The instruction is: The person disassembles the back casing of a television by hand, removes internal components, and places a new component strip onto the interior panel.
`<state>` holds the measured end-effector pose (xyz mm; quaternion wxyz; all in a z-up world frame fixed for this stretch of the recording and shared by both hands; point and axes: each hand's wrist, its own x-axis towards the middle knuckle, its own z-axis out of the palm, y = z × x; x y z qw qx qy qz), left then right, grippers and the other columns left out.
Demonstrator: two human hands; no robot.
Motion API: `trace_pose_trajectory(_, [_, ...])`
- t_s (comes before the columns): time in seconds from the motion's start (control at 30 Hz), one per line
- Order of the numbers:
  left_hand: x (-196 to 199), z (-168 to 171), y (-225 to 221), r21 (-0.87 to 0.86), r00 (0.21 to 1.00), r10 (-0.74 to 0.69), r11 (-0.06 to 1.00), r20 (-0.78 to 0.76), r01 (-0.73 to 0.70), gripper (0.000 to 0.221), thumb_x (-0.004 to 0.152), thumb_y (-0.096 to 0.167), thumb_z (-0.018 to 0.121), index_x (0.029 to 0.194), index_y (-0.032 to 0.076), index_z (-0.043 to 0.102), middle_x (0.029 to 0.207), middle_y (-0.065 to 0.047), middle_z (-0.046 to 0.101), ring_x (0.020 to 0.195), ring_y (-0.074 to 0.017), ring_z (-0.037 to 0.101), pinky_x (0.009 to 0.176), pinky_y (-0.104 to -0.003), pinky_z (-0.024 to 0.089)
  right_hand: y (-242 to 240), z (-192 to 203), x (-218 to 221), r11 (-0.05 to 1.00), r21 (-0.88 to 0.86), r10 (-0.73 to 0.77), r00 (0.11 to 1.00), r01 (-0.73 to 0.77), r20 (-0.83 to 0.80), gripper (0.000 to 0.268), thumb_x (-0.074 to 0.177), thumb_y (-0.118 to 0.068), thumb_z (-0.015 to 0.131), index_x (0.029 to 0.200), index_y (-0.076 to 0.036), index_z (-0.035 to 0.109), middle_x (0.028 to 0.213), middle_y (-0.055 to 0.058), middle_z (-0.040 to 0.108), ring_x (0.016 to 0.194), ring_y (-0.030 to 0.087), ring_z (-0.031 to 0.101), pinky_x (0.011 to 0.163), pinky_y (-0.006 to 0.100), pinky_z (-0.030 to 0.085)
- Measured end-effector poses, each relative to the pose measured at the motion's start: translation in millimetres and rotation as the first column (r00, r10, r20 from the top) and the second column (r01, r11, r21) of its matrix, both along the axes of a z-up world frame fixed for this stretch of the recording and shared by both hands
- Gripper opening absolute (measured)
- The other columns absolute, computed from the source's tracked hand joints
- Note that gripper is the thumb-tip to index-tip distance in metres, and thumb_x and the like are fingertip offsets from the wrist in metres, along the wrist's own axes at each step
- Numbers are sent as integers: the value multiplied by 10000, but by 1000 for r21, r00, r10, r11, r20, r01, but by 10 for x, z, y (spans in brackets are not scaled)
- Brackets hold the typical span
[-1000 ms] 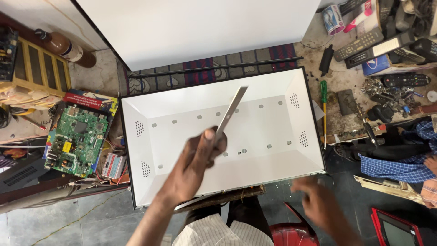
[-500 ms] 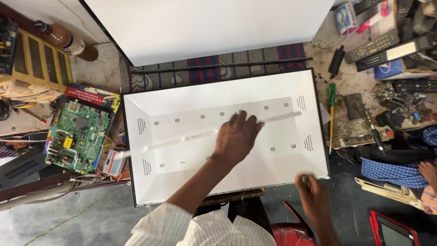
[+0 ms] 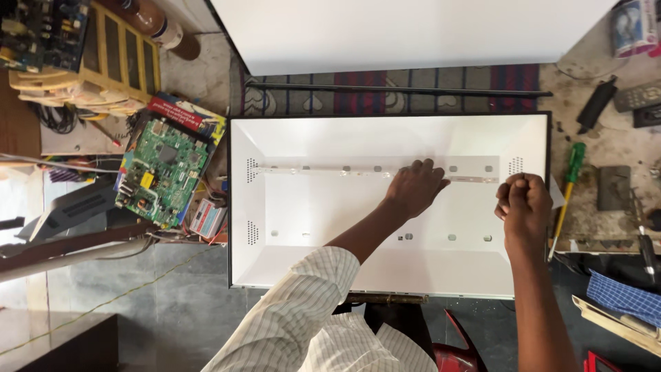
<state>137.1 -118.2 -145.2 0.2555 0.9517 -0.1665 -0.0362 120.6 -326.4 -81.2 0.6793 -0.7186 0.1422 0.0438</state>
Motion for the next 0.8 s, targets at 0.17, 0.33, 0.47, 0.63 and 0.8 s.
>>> trace_pose_trajectory(0.17, [88, -123, 6, 0, 1000, -19, 1000, -10, 19, 372, 1048, 418, 511, 999, 79, 654, 1013, -103, 642, 959, -244, 669, 791, -419, 585, 109, 134, -66, 978, -204, 33, 999, -40, -38, 190, 1185, -132, 420, 1025, -48, 480, 855, 15, 515, 651, 49, 442, 520, 232, 344])
trace_pose_trajectory(0.33, [118, -95, -34, 57, 992, -19, 998, -126, 27, 385, 1053, 432, 499, 1049, 74, 642, 1007, -88, 641, 950, -224, 671, 799, -412, 584, 147, 235, -98, 943, -317, 94, 994, -105, -50, 159, 1148, -98, 419, 1034, -26, 504, 854, 3, 510, 638, 38, 441, 488, 218, 335])
trace_pose_trajectory(0.47, [127, -171, -113, 32, 998, -14, 999, -56, 15, 376, 1030, 429, 511, 1090, 84, 648, 1021, -88, 640, 956, -227, 667, 794, -434, 581, 168, 274, -132, 940, -315, 113, 991, -128, -65, 182, 1162, -133, 433, 1039, -26, 514, 777, 1, 500, 599, 36, 409, 482, 214, 329])
trace_pose_trajectory(0.63, [156, -205, -145, 11, 998, -52, 999, -28, 52, 311, 1024, 368, 548, 1174, 116, 650, 1084, -65, 644, 1042, -229, 631, 930, -454, 528, 192, 246, -178, 960, -248, 108, 988, -132, -107, 237, 1166, -183, 475, 997, -31, 544, 723, -15, 466, 580, 23, 373, 480, 189, 284])
trace_pose_trajectory(0.8, [150, -148, 24, 32, 996, -84, 996, -6, 84, 315, 968, 291, 579, 1197, 82, 633, 1191, -89, 617, 1142, -248, 587, 1003, -471, 464, 139, 148, -266, 954, -241, 163, 983, -178, -81, 240, 1152, -161, 479, 962, -37, 558, 723, -25, 448, 589, 24, 391, 470, 187, 282])
